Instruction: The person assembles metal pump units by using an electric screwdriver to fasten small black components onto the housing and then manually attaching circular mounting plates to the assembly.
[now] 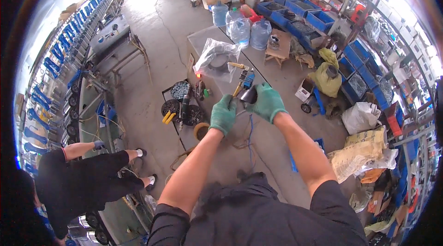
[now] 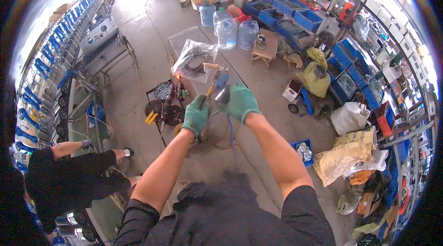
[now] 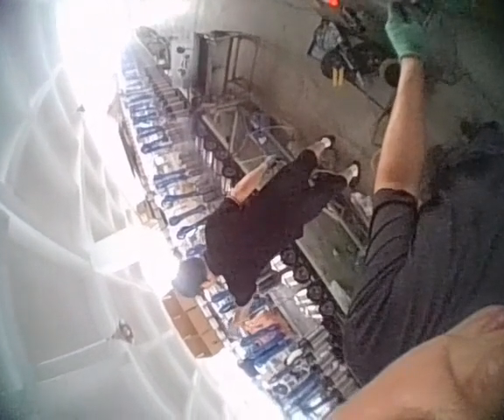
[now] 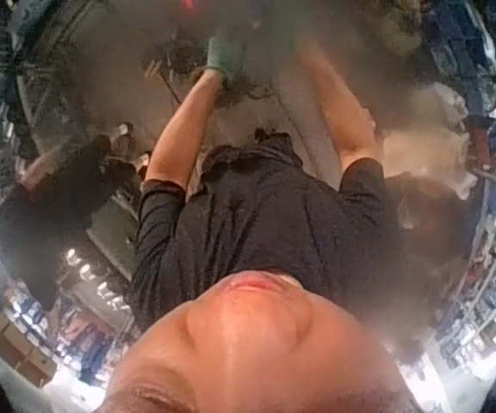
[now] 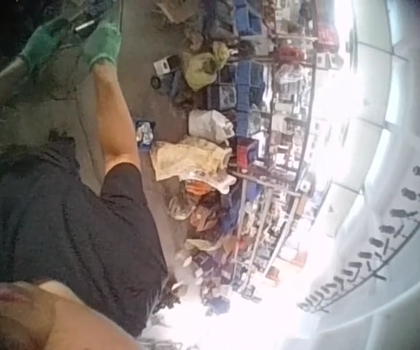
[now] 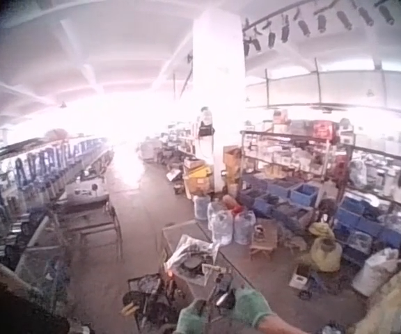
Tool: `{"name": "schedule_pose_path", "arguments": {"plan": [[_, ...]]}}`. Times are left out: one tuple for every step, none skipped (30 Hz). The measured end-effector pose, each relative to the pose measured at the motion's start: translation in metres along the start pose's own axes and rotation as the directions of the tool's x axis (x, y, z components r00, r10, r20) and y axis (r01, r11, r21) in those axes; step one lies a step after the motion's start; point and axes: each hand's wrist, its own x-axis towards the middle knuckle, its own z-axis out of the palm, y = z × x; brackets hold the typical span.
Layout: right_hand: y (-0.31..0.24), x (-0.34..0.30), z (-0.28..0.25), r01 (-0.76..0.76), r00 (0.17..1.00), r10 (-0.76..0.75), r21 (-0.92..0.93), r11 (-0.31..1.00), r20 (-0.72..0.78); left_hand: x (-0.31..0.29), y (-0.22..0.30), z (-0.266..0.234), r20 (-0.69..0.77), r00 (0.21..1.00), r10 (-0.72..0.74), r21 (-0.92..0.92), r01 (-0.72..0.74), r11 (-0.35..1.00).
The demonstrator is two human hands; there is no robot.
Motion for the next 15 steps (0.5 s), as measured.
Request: {"name": "schedule_pose_path", "arguments": {"plan": [[0.008, -0.012, -0.003, -0.002, 1.0, 0.003, -0.031, 1.0, 0.03, -0.001, 0.011, 0.001, 0.021, 1.0, -0.01, 0.085, 0.008, 0.996], [0.019, -0.024, -0.003, -0.054, 0.997, 0.045, 0.147, 0.988, 0.063, -0.002, 0.019, 0.003, 0.04, 0.999, -0.021, 0.169, 0.014, 0.985], [0.027, -0.032, -0.003, -0.101, 0.993, 0.073, 0.321, 0.942, 0.096, -0.001, 0.022, 0.006, 0.034, 0.999, 0.005, 0.218, -0.013, 0.976], [0.031, -0.036, -0.004, -0.149, 0.986, 0.095, 0.483, 0.863, 0.135, 0.0, 0.025, 0.008, 0.028, 0.999, 0.032, 0.267, -0.039, 0.963], [0.034, -0.036, -0.006, -0.111, 0.993, 0.087, 0.426, 0.898, 0.075, 0.001, 0.027, 0.011, 0.022, 0.998, 0.059, 0.315, -0.063, 0.947], [0.028, -0.034, -0.016, -0.089, 0.996, 0.068, 0.452, 0.887, 0.064, 0.002, 0.029, 0.013, 0.018, 0.996, 0.09, 0.345, -0.091, 0.934], [0.014, -0.033, -0.027, -0.067, 0.998, 0.048, 0.483, 0.873, 0.052, 0.001, 0.03, 0.013, 0.015, 0.992, 0.122, 0.381, -0.119, 0.917], [0.001, -0.03, -0.033, -0.044, 0.999, 0.027, 0.514, 0.856, 0.04, -0.001, 0.029, 0.013, 0.013, 0.988, 0.153, 0.418, -0.145, 0.897], [-0.01, -0.026, -0.035, 0.018, 1.0, -0.007, 0.401, 0.916, -0.028, -0.002, 0.035, 0.012, 0.021, 0.992, 0.127, 0.409, -0.124, 0.904], [-0.01, -0.02, -0.03, 0.036, 0.998, -0.017, 0.341, 0.939, -0.056, -0.004, 0.045, 0.014, 0.035, 0.994, 0.105, 0.392, -0.11, 0.913], [-0.007, -0.013, -0.022, 0.052, 0.996, -0.03, 0.279, 0.959, -0.083, -0.006, 0.051, 0.018, 0.049, 0.995, 0.082, 0.376, -0.094, 0.922], [-0.015, -0.006, -0.02, 0.081, 0.992, -0.057, 0.223, 0.972, -0.112, -0.006, 0.052, 0.017, 0.005, 0.997, 0.075, 0.317, -0.073, 0.946], [-0.024, -0.005, -0.024, 0.037, 0.998, -0.023, 0.28, 0.959, -0.055, -0.007, 0.048, 0.017, -0.04, 0.997, 0.066, 0.254, -0.054, 0.966], [-0.029, -0.003, -0.023, 0.029, 0.999, -0.016, 0.253, 0.967, -0.05, -0.006, 0.042, 0.02, -0.083, 0.995, 0.055, 0.19, -0.038, 0.981], [-0.036, 0.0, -0.019, 0.028, 0.999, -0.019, 0.234, 0.972, -0.043, -0.004, 0.025, 0.019, -0.093, 0.996, 0.014, 0.031, -0.012, 0.999]]}}
